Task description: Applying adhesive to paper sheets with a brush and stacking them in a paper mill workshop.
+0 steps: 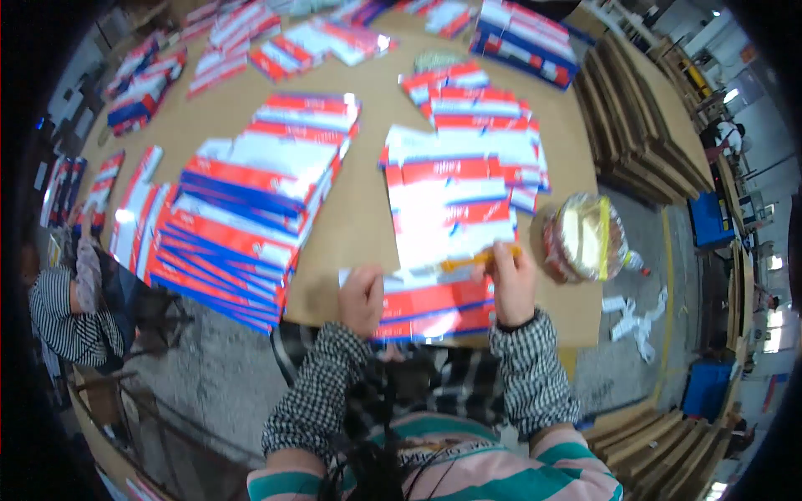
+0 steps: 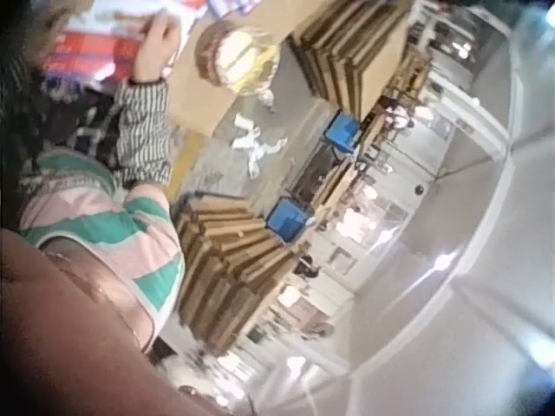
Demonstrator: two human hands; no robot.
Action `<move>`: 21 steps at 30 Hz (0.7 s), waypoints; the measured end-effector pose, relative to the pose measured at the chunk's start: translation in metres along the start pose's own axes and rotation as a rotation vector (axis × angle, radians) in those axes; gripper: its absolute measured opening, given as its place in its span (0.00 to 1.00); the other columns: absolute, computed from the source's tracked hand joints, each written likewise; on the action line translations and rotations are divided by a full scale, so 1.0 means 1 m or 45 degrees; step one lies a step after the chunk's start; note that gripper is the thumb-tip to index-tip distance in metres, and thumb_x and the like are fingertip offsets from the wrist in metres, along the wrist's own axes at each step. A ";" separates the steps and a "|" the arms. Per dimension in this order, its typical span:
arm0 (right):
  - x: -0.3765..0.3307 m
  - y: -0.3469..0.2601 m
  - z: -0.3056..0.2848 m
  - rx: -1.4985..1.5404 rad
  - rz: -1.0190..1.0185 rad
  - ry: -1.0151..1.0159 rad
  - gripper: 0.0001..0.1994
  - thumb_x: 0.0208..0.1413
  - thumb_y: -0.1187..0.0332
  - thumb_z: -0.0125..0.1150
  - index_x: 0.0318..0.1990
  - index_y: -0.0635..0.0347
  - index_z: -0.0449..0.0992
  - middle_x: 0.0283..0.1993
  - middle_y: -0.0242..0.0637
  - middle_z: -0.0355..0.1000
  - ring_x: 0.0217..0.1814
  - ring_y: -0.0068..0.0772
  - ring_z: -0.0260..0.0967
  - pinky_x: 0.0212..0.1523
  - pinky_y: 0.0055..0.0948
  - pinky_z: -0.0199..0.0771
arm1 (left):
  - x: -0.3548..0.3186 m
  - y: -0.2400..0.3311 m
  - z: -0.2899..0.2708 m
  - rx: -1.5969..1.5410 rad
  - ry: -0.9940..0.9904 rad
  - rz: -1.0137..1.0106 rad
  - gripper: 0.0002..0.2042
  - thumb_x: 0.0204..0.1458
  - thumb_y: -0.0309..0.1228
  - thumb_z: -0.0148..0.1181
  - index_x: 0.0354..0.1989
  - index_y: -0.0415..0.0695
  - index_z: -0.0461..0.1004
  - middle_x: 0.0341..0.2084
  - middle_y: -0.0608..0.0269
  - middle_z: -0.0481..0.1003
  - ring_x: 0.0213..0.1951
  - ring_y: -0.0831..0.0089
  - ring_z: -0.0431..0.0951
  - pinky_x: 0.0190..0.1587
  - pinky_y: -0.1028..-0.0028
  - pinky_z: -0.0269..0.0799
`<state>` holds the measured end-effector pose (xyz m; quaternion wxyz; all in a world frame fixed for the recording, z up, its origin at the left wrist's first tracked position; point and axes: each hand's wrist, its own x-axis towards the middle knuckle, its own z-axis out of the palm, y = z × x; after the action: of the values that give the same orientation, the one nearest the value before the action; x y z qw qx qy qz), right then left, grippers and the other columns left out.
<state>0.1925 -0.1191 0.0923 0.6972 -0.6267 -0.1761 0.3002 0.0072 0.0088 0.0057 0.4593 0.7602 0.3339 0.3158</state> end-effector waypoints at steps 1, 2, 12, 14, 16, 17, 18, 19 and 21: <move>-0.002 0.002 -0.009 0.024 0.001 0.028 0.10 0.59 0.65 0.45 0.34 0.65 0.64 0.26 0.38 0.67 0.23 0.26 0.65 0.25 0.24 0.67 | 0.004 -0.001 0.002 0.121 -0.051 -0.004 0.06 0.49 0.24 0.51 0.33 0.36 0.70 0.32 0.49 0.71 0.36 0.55 0.72 0.38 0.68 0.69; -0.008 -0.001 -0.009 0.062 -0.019 0.073 0.09 0.59 0.65 0.46 0.34 0.64 0.64 0.28 0.38 0.68 0.23 0.26 0.66 0.25 0.24 0.67 | 0.004 -0.012 0.003 0.048 -0.029 -0.051 0.07 0.50 0.27 0.50 0.34 0.37 0.71 0.33 0.49 0.71 0.37 0.55 0.72 0.39 0.67 0.68; -0.058 -0.018 -0.060 0.281 -0.151 0.242 0.08 0.58 0.65 0.47 0.32 0.61 0.64 0.24 0.36 0.67 0.19 0.26 0.67 0.21 0.22 0.68 | 0.024 0.011 0.013 0.539 -0.045 -0.212 0.09 0.49 0.31 0.50 0.35 0.43 0.73 0.36 0.55 0.72 0.39 0.57 0.72 0.43 0.65 0.68; -0.066 -0.016 -0.068 0.298 -0.151 0.268 0.09 0.58 0.65 0.47 0.31 0.60 0.65 0.23 0.35 0.67 0.19 0.25 0.67 0.20 0.21 0.67 | 0.025 0.010 0.015 0.555 -0.026 -0.216 0.09 0.49 0.32 0.51 0.34 0.43 0.74 0.35 0.55 0.72 0.39 0.57 0.72 0.43 0.65 0.67; -0.071 -0.016 -0.072 0.319 -0.169 0.269 0.09 0.58 0.65 0.47 0.31 0.60 0.65 0.23 0.36 0.67 0.19 0.25 0.67 0.20 0.21 0.67 | 0.025 0.008 0.015 0.546 -0.046 -0.231 0.09 0.47 0.31 0.53 0.35 0.42 0.73 0.36 0.53 0.72 0.40 0.57 0.72 0.43 0.66 0.67; -0.074 -0.016 -0.073 0.325 -0.162 0.275 0.09 0.58 0.64 0.47 0.31 0.61 0.65 0.23 0.36 0.67 0.19 0.25 0.67 0.20 0.21 0.67 | 0.022 0.003 0.016 0.549 -0.038 -0.211 0.09 0.47 0.31 0.53 0.35 0.42 0.73 0.36 0.53 0.72 0.40 0.57 0.72 0.43 0.66 0.67; -0.075 -0.016 -0.075 0.345 -0.161 0.276 0.09 0.58 0.64 0.47 0.31 0.61 0.65 0.23 0.37 0.68 0.19 0.25 0.66 0.20 0.21 0.67 | 0.017 -0.004 0.017 0.500 0.050 -0.124 0.09 0.47 0.29 0.52 0.35 0.40 0.73 0.37 0.50 0.70 0.41 0.56 0.71 0.43 0.65 0.67; -0.076 -0.018 -0.075 0.355 -0.174 0.278 0.09 0.58 0.64 0.47 0.31 0.61 0.65 0.23 0.37 0.68 0.19 0.25 0.66 0.20 0.21 0.67 | 0.012 -0.008 0.016 0.450 0.133 -0.039 0.09 0.48 0.27 0.51 0.36 0.39 0.72 0.38 0.48 0.69 0.42 0.55 0.70 0.43 0.65 0.67; -0.081 -0.022 -0.075 0.344 -0.185 0.287 0.09 0.58 0.65 0.47 0.31 0.61 0.65 0.23 0.37 0.68 0.18 0.25 0.66 0.20 0.21 0.68 | 0.005 -0.018 0.008 0.363 0.142 0.017 0.09 0.47 0.25 0.50 0.36 0.36 0.71 0.39 0.45 0.67 0.43 0.53 0.69 0.45 0.66 0.66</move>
<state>0.1820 -0.2299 0.1129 0.8101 -0.5428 -0.0998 0.1978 0.0126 0.0152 -0.0125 0.3252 0.8012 0.3953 0.3099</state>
